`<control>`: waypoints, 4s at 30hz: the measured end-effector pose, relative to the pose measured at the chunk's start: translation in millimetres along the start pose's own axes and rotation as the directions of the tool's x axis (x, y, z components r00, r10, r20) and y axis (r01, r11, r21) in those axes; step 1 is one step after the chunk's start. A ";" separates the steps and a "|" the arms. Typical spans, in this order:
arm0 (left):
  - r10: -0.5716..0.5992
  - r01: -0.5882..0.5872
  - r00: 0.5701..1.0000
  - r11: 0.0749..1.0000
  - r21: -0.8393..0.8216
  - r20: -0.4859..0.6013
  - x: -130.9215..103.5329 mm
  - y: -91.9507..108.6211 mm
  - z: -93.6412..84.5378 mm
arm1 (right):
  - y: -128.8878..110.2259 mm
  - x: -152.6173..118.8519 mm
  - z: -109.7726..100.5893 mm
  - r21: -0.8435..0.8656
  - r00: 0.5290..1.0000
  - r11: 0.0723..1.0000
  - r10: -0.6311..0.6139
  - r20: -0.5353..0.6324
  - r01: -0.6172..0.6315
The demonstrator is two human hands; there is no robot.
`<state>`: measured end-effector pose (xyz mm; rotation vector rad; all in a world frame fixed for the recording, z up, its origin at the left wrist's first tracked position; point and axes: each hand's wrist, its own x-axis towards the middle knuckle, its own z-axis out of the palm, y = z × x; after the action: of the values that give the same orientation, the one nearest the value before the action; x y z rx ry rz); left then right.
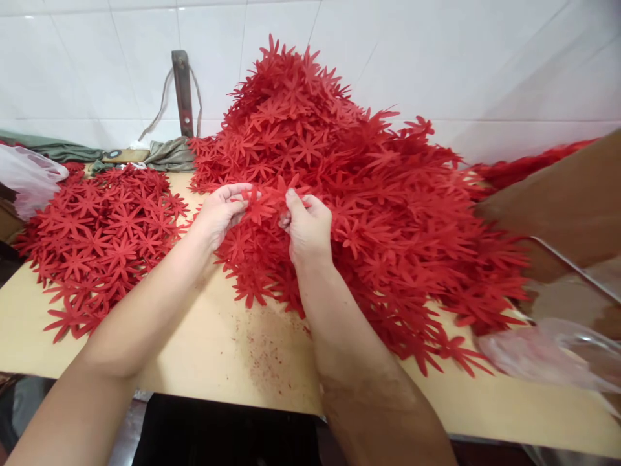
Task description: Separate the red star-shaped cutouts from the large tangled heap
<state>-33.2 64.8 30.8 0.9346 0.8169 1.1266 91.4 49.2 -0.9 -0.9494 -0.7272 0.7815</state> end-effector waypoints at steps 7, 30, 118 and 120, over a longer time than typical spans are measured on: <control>0.067 -0.067 0.998 0.997 0.046 0.009 -1.2 0.0 1.2 | -1.5 0.7 -0.9 0.064 0.998 0.998 0.008 0.068 -0.012; 0.182 -0.174 0.978 0.981 0.089 -0.098 8.5 -0.9 -6.3 | 0.3 0.9 -9.3 -0.319 0.931 0.879 -0.363 0.029 0.353; 0.174 -0.216 0.948 -0.262 0.941 0.266 16.5 -26.2 -31.9 | 42.5 -21.5 -6.6 -0.840 0.843 0.195 0.091 0.530 0.507; 0.273 -0.144 0.937 -0.263 0.954 0.217 17.7 -9.2 -40.5 | 43.0 -22.3 -7.6 -0.837 0.841 0.192 0.082 0.534 0.513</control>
<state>-62.0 88.3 5.2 2.5786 1.7899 0.4899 75.1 43.2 -46.8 -1.7670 -1.9307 0.1368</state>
